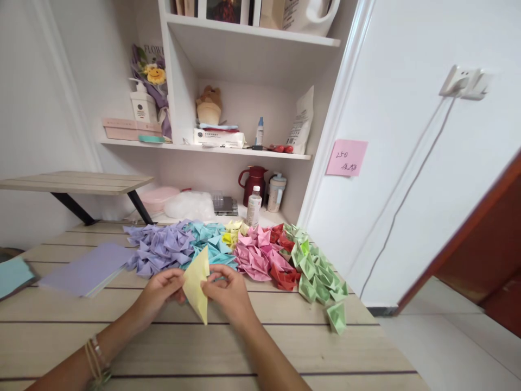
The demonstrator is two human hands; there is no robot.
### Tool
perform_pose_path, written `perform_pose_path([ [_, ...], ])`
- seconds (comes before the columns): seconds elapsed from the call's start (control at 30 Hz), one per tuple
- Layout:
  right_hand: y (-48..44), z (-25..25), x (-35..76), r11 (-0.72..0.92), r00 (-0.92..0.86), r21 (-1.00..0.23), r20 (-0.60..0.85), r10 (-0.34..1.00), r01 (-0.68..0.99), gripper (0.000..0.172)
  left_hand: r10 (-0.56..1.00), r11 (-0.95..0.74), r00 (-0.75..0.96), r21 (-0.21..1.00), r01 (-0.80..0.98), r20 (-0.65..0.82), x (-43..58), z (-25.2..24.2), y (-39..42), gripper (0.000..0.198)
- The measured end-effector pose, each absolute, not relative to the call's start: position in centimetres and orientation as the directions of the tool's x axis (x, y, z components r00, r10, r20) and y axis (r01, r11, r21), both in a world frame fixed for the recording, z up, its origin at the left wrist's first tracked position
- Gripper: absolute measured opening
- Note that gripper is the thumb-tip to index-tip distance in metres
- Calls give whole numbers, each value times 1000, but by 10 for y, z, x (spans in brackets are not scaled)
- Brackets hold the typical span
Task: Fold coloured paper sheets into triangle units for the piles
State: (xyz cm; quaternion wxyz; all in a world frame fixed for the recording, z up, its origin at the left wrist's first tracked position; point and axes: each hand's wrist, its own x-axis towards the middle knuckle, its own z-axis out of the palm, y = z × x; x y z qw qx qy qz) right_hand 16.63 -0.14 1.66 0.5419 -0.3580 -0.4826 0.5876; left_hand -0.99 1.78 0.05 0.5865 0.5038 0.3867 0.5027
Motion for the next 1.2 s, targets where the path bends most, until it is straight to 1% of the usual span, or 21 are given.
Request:
perform_pose_path([
  [0.1,0,11,168,111,-171,-981,138,976,-161,33,977,-16,206,988,-152,47,-9,-2,20,32],
  [0.17,0,8,167,163,-142,-984,172,975,-75,35,979,20,202,988,-155,12,-8,-3,21,34],
  [0.2,0,7,166,201,-126,-979,202,971,-25,33,981,43,195,985,-167,-10,-8,-3,20,34],
  [0.3,0,5,167,355,-73,-923,348,935,147,16,980,108,187,971,-214,-68,-6,-2,17,34],
  [0.33,0,5,168,404,-67,-894,399,914,195,14,978,125,190,966,-227,-82,-5,-1,15,34],
  [0.43,-1,6,169,523,-85,-813,521,850,256,21,971,163,213,958,-235,-113,-4,1,11,32],
  [0.5,-2,7,169,565,-113,-789,555,824,242,22,966,180,226,959,-220,-129,-5,3,9,30],
  [0.57,-3,9,168,549,-140,-813,531,835,193,20,964,179,233,963,-201,-131,-6,4,9,29],
  [0.63,-4,10,168,454,-187,-886,433,882,91,16,968,161,224,968,-193,-116,-7,5,10,30],
  [0.7,-3,9,169,307,-266,-952,298,917,-6,14,974,138,207,969,-204,-95,-9,7,11,31],
  [0.77,0,5,171,203,-314,-979,203,927,-35,15,980,113,189,968,-224,-71,-9,9,12,29],
  [0.8,2,3,172,183,-302,-983,183,936,-29,18,981,102,183,967,-232,-60,-9,10,12,27],
  [0.87,6,1,173,184,-202,-983,185,962,-21,22,981,89,188,966,-242,-43,-9,10,13,27],
  [0.97,10,1,175,210,-47,-977,211,976,-38,24,973,94,226,966,-242,-38,-10,8,15,31],
  [1.07,11,4,178,209,-60,-976,213,975,-68,27,976,87,212,975,-204,-43,-10,5,18,32],
  [1.2,12,3,177,194,-118,-965,216,969,-175,31,980,73,196,982,-176,-37,-11,5,18,25],
])
